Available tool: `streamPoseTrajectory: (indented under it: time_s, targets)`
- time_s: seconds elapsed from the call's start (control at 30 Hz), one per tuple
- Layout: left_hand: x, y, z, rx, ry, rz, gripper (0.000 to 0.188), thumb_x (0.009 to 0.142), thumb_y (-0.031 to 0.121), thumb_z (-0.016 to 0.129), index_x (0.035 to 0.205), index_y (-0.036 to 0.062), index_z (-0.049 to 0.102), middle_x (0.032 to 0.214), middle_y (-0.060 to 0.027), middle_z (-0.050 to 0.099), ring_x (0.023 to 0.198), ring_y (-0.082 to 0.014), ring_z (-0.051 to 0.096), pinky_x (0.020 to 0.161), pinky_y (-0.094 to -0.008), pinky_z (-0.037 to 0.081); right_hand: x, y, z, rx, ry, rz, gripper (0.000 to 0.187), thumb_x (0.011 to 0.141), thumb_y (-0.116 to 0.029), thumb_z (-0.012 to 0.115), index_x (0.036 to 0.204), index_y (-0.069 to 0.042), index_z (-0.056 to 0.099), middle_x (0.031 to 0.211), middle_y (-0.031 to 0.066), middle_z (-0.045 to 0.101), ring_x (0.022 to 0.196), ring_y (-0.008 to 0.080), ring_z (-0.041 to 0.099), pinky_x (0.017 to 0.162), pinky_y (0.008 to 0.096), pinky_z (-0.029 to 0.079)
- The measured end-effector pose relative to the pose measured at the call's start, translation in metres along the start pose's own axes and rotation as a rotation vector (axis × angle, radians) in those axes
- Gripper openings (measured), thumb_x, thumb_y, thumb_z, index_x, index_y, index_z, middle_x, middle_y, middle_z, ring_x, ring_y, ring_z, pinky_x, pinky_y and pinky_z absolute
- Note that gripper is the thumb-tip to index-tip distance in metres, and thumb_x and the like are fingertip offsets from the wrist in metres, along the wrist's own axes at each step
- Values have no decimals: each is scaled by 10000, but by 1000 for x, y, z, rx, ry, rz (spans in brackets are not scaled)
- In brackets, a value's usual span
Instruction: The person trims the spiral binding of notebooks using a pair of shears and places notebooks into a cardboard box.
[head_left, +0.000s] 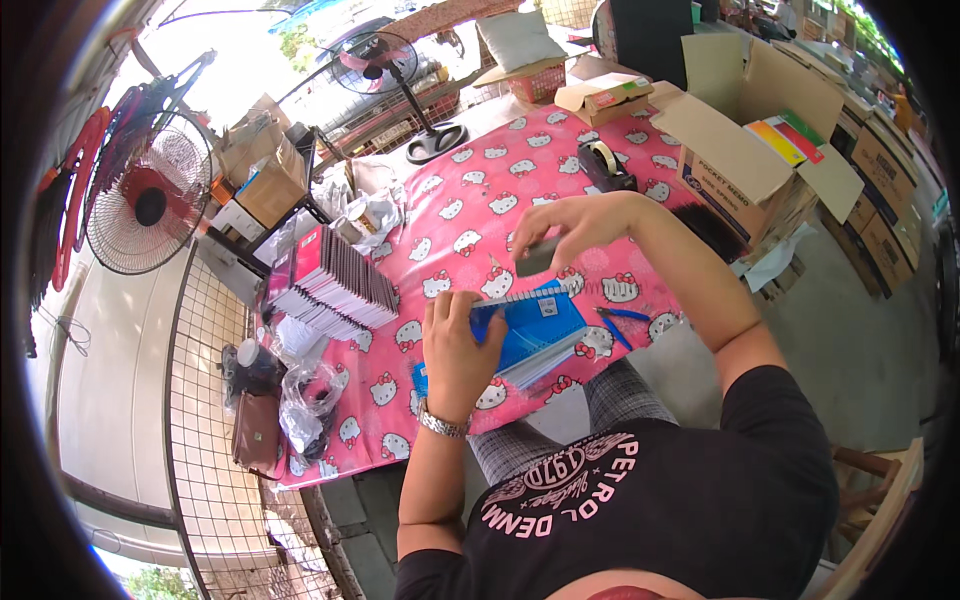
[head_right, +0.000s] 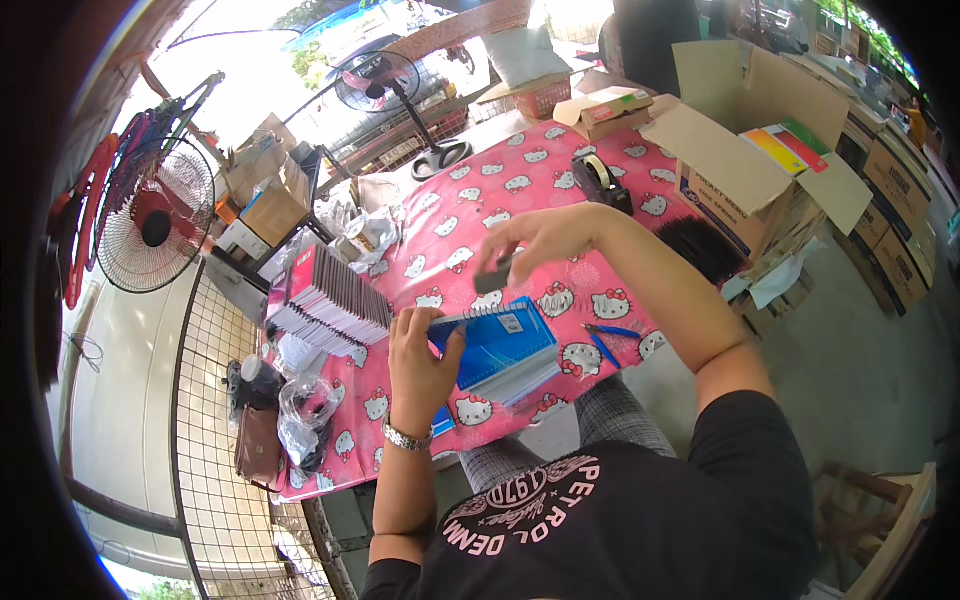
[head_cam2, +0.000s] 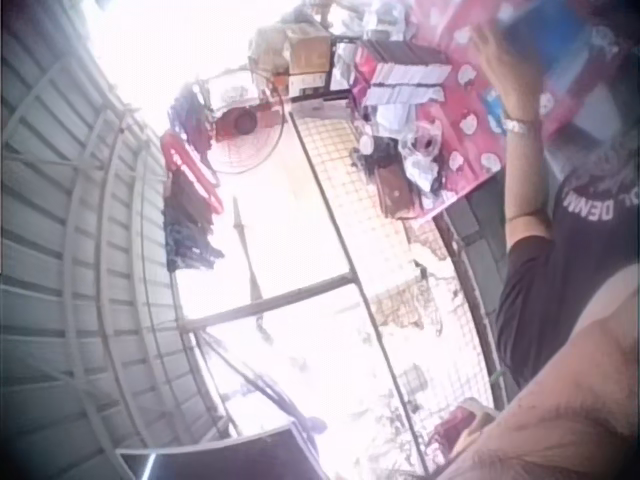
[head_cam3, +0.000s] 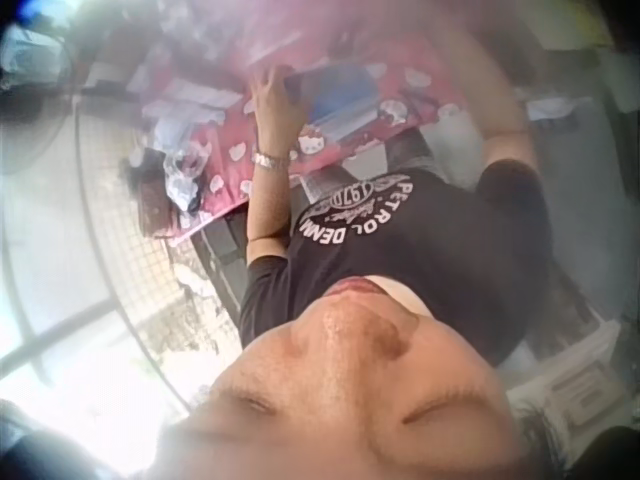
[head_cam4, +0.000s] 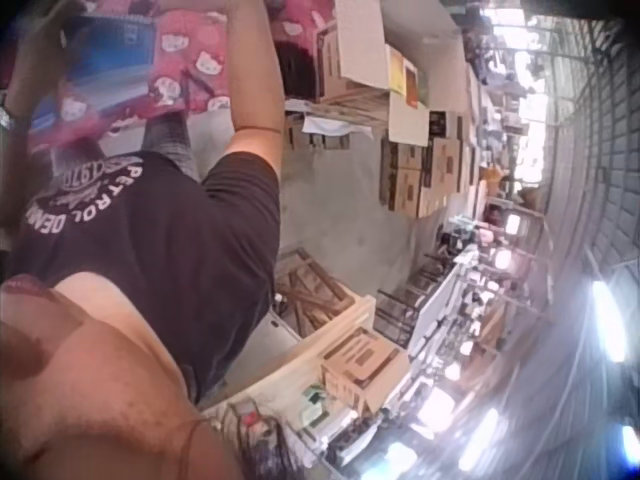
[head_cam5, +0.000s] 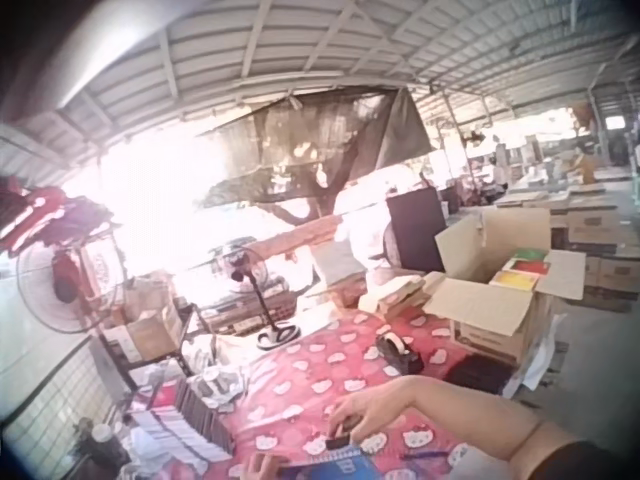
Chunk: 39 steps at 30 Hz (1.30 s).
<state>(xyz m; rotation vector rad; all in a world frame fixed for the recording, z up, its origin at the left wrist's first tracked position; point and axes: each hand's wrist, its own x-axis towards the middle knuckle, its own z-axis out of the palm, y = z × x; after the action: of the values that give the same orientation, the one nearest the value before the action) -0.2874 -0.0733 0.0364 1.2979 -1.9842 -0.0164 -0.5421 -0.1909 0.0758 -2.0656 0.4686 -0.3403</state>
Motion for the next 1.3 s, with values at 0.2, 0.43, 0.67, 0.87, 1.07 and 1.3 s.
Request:
streamPoseTrajectory:
  time_s: [0.2, 0.43, 0.67, 0.87, 1.07, 1.3]
  targets:
    - [1, -5, -3, -153, -73, -27, 254, 827, 120, 711, 1021, -6, 605, 946, -159, 606, 808, -303, 606, 710, -405, 498, 11, -2, 6, 367, -140, -83, 549, 775, -299, 739, 1232, -21, 616, 1253, 99, 564, 1182, 190, 533, 1015, 379, 417]
    - [5, -4, -6, -293, -104, -117, 261, 831, 97, 729, 1027, -6, 592, 896, -143, 609, 611, -227, 578, 568, -341, 480, 24, 3, 8, 191, -21, -72, 488, 779, -204, 707, 1238, -66, 615, 1170, 87, 624, 1105, 166, 578, 998, 310, 414]
    - [3, -14, -8, -253, -106, -127, 277, 858, 112, 728, 1069, -5, 592, 873, -106, 631, 604, -136, 586, 545, -275, 464, 25, 143, 31, -426, 388, 599, 409, 809, -406, 732, 1075, -101, 673, 1164, 132, 611, 1178, 277, 559, 1017, 428, 430]
    - [-2, -29, 4, -586, -86, -352, 212, 899, 104, 705, 1062, -8, 629, 857, -88, 680, 656, -111, 621, 541, -258, 497, -49, 248, 120, -480, 661, 867, 612, 777, -482, 746, 1262, -142, 593, 1411, 151, 487, 1370, 417, 365, 1111, 609, 299]
    - [-18, -40, 13, -631, 58, -440, 192, 913, 124, 710, 1040, -10, 657, 792, -46, 661, 628, -96, 627, 539, -247, 533, -35, 90, 112, -561, 1594, -11, 290, 916, -151, 619, 1172, -17, 604, 1231, 136, 610, 1167, 349, 527, 1008, 439, 391]
    - [-16, -28, 27, -559, 122, -305, 243, 899, 138, 734, 1079, -12, 672, 726, -43, 646, 602, -83, 627, 523, -229, 540, 17, -8, 138, -935, 1025, -176, 394, 865, -230, 695, 1234, -145, 586, 1170, 31, 612, 1223, 241, 524, 1130, 593, 108]
